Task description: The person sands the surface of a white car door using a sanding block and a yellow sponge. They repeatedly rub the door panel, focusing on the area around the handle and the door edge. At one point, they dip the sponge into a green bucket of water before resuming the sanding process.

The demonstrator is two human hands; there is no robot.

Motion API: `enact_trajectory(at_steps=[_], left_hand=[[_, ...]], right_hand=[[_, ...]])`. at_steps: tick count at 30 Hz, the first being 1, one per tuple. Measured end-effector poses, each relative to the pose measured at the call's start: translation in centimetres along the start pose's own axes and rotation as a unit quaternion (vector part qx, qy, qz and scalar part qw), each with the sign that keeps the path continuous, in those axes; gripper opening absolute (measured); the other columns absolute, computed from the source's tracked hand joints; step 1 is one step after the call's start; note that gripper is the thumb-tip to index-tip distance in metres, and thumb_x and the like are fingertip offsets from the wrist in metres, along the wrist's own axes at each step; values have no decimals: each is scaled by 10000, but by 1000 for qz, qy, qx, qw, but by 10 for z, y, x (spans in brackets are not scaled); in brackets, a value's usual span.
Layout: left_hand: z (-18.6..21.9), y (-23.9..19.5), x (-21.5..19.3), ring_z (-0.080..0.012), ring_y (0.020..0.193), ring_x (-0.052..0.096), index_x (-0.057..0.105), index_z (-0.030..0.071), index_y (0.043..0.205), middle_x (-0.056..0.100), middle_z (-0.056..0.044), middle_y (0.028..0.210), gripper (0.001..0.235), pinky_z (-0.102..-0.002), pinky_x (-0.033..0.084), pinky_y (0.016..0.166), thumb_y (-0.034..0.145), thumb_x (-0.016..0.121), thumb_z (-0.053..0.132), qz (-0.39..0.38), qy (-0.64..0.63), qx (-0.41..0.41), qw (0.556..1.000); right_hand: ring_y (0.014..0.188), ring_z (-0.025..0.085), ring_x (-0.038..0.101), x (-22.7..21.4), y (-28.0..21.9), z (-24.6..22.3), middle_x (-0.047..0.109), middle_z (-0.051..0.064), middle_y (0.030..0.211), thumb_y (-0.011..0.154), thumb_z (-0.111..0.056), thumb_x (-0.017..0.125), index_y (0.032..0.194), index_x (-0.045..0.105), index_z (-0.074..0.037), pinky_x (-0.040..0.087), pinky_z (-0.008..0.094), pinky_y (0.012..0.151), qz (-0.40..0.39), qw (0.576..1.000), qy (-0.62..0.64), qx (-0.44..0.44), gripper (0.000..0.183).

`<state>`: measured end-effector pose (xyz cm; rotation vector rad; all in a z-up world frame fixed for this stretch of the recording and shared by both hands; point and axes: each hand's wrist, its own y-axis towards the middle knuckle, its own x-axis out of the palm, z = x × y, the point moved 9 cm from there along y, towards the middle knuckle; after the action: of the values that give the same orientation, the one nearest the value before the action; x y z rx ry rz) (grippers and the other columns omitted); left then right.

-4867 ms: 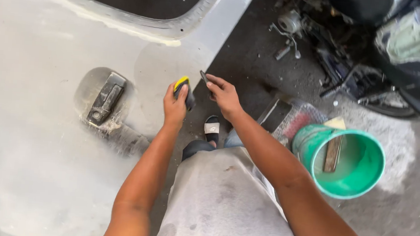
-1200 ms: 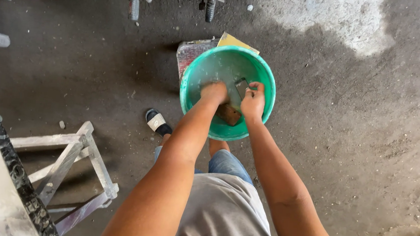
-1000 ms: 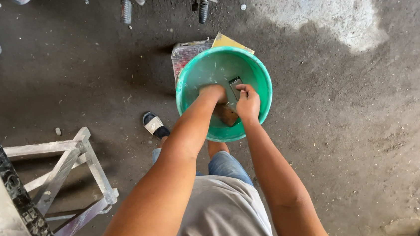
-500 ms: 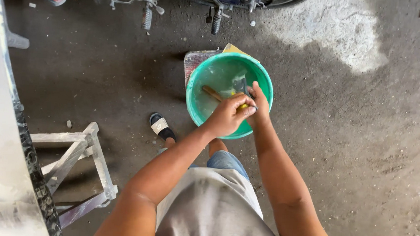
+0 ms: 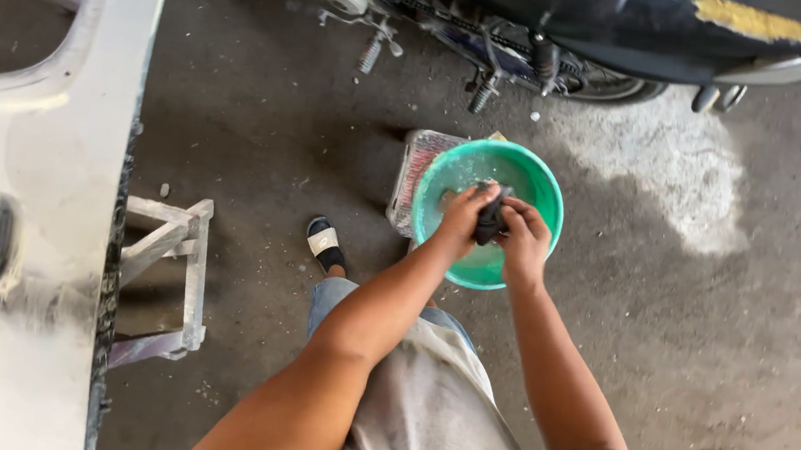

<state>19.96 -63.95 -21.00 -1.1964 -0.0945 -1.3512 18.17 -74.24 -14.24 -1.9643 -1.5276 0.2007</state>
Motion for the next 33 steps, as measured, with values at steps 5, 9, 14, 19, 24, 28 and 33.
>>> enact_trajectory(at_steps=[5, 9, 14, 19, 24, 28, 33], left_hand=[[15, -5, -12, -153, 835, 681, 677, 68, 1177, 707, -61, 999, 418, -321, 566, 703, 828, 839, 231, 117, 127, 76, 982], [20, -5, -17, -168, 835, 697, 716, 44, 1161, 736, -88, 978, 418, -314, 568, 720, 772, 824, 152, 136, 266, 133, 945], [-12, 21, 3, -264, 972, 700, 680, 53, 1217, 719, -155, 1092, 550, -384, 559, 848, 713, 830, 212, 38, 413, 120, 902], [-28, 35, 5, -427, 1108, 641, 592, 44, 1339, 660, -277, 1192, 758, -465, 506, 948, 663, 864, 255, 125, 600, 164, 773], [3, 5, 7, -211, 1041, 682, 570, 25, 1370, 700, -119, 1158, 727, -361, 551, 887, 790, 843, 368, 91, 324, 38, 941], [60, -8, -17, -140, 929, 668, 669, 7, 1261, 720, -79, 1058, 514, -314, 563, 810, 854, 809, 289, 110, 235, 133, 957], [191, -61, -62, -97, 928, 670, 716, 9, 1125, 740, -65, 1012, 311, -276, 562, 815, 865, 816, 147, 210, 242, 353, 879]], right_hand=[[843, 142, 666, -46, 28, 16, 698, 65, 1028, 967, -21, 639, 1132, 691, -2, 587, 288, 653, 49, 995, 3, -87, 174], [855, 161, 654, -78, 54, 45, 671, 86, 1019, 977, 47, 598, 1160, 648, 12, 552, 276, 627, 130, 986, 30, -102, 193], [791, 213, 683, -61, 47, 85, 692, 88, 973, 936, -41, 455, 1139, 656, -63, 576, 334, 594, 153, 972, 128, 126, 287], [724, 230, 550, -119, 68, 100, 658, 131, 970, 934, 43, 562, 1219, 638, -51, 415, 334, 556, 195, 976, 94, 37, 310], [872, 174, 681, -60, 49, 39, 690, 59, 1038, 962, -4, 588, 1168, 639, -61, 532, 288, 679, 83, 990, 113, 16, 219], [868, 164, 679, 21, 43, 20, 680, 48, 1013, 955, -3, 577, 1139, 661, -60, 565, 308, 737, -7, 994, 105, 41, 210], [962, 113, 639, 161, 48, -9, 689, 45, 1070, 988, 18, 629, 1152, 679, -4, 534, 267, 872, -129, 955, -157, -215, 173]])
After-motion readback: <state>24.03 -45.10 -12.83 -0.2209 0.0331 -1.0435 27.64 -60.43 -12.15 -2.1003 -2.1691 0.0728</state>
